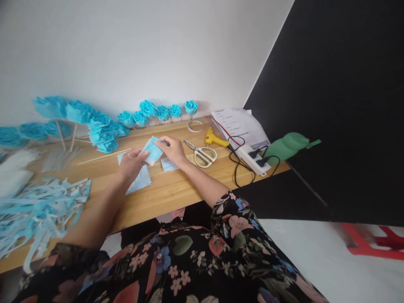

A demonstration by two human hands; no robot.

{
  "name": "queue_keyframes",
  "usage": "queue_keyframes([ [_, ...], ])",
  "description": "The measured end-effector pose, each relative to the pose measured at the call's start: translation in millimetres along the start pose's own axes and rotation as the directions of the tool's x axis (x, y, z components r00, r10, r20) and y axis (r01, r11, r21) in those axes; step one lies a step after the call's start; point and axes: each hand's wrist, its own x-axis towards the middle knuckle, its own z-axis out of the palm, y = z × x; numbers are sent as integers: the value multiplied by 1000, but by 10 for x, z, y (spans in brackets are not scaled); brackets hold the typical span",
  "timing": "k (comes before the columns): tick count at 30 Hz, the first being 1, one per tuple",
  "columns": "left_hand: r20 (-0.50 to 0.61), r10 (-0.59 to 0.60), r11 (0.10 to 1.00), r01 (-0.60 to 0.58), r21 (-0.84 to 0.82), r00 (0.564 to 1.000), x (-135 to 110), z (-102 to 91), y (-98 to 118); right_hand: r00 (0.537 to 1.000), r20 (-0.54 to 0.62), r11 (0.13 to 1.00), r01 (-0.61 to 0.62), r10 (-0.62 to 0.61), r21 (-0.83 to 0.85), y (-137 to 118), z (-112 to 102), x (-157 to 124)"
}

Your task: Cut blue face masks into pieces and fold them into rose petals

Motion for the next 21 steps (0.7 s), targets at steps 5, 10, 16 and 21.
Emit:
queue_keyframes([
  [5, 7, 11, 1000, -11, 1, 1000, 3, -1, -9, 989, -148, 1000, 12, -9, 21, 69, -62, 88],
  [10, -46, -24, 999, 22, -42, 999, 35, -24, -33, 886, -332, 926, 223, -323, -305, -61, -174, 71],
  [16, -21, -35, 990, 32, -134, 999, 15, 16, 35, 814, 127, 616, 521, -567, -591, -140, -46, -105],
  [21, 4, -42, 982, 42, -184, 999, -14, 44, 86, 810, 341, 544, 577, -477, -609, -127, 86, -195],
])
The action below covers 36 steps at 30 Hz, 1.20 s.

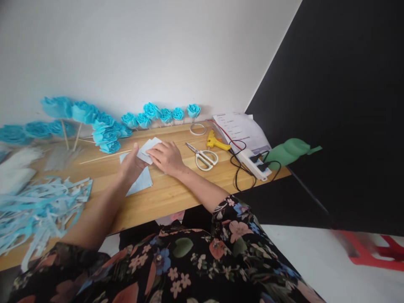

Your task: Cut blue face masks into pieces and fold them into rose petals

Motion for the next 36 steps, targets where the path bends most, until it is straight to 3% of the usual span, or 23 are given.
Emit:
queue_keyframes([
  [2, 9, 10, 1000, -10, 21, 1000, 3, -10, 1, 1000, 17, 999, 22, -23, 45, -8, -18, 1],
  [4, 13, 24, 999, -25, 40, 1000, 12, -30, -7, 999, -42, 993, 0, 5, 116, 26, -54, 12],
  [7, -23, 42, 995, -40, 89, 999, 24, -59, -25, 961, -172, 944, -158, 214, 289, 146, -94, 44],
  [8, -31, 56, 991, -52, 124, 998, 23, -66, -28, 939, -167, 899, -222, 302, 377, 193, -97, 56],
  [10, -25, 105, 970, -97, 224, 994, 12, -72, -24, 901, -40, 750, -334, 432, 570, 269, -84, 74],
  [13, 17, 222, 885, -208, 417, 975, -18, -67, 2, 846, 228, 485, -475, 482, 734, 296, -40, 80],
  [16, 44, 304, 803, -281, 525, 952, -34, -67, 17, 813, 336, 355, -527, 476, 773, 244, -5, 69],
  [21, -40, 222, 915, -194, 354, 974, 20, -90, -27, 794, 284, 349, -515, 537, 783, 210, 16, 58],
  [25, -21, 132, 974, -126, 186, 991, 41, -62, -32, 785, 250, 347, -502, 566, 792, 261, 32, 65],
  [36, 6, 122, 962, -119, 245, 993, -16, -23, -60, 797, 229, 342, -473, 559, 812, 235, 43, 73],
])
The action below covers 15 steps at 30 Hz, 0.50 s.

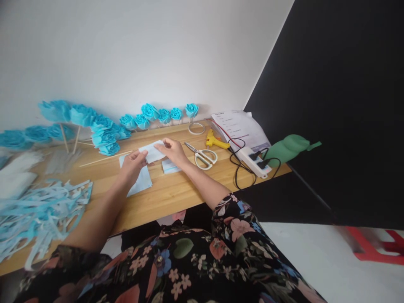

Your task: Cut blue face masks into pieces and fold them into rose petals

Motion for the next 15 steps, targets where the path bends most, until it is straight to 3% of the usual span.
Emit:
queue_keyframes([
  [7, -45, 48, 995, -44, 86, 998, 27, -50, -13, 998, 52, 996, 32, -27, -84, -60, 0, -18],
  [12, -23, 83, 988, -80, 129, 996, 20, -69, -7, 988, 97, 968, 141, -123, -208, -149, -66, -20],
  [15, 11, 92, 966, -92, 241, 996, 21, -71, -18, 973, 165, 941, 204, -164, -269, -133, -74, -22],
])
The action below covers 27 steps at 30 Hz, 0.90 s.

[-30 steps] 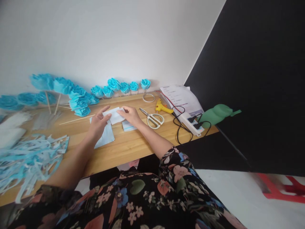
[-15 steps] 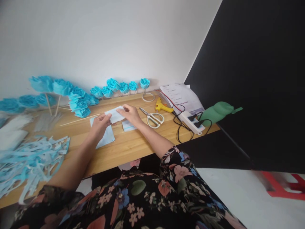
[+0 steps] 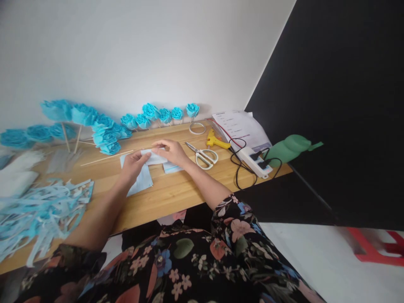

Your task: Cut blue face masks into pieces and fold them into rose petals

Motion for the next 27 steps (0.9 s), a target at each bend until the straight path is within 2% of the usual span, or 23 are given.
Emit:
queue_keyframes([
  [3, 20, 21, 997, -22, 72, 1000, 5, 0, -13, 1000, 6, 999, 22, -22, -50, 27, 30, -8],
  [8, 46, 28, 1000, -29, 13, 999, 8, 4, -11, 999, -33, 999, 13, -14, -46, 38, 54, -4],
  [17, -3, 73, 997, -73, 25, 997, 6, 4, 43, 1000, 13, 1000, -4, 4, -11, 52, 52, -2],
  [22, 17, 136, 973, -137, 186, 991, 9, -28, 48, 998, 60, 1000, -19, 19, 3, 26, 29, -13],
  [27, 51, 155, 938, -163, 305, 987, -9, -20, 43, 998, 67, 998, -5, 10, -65, 32, 31, -20],
])
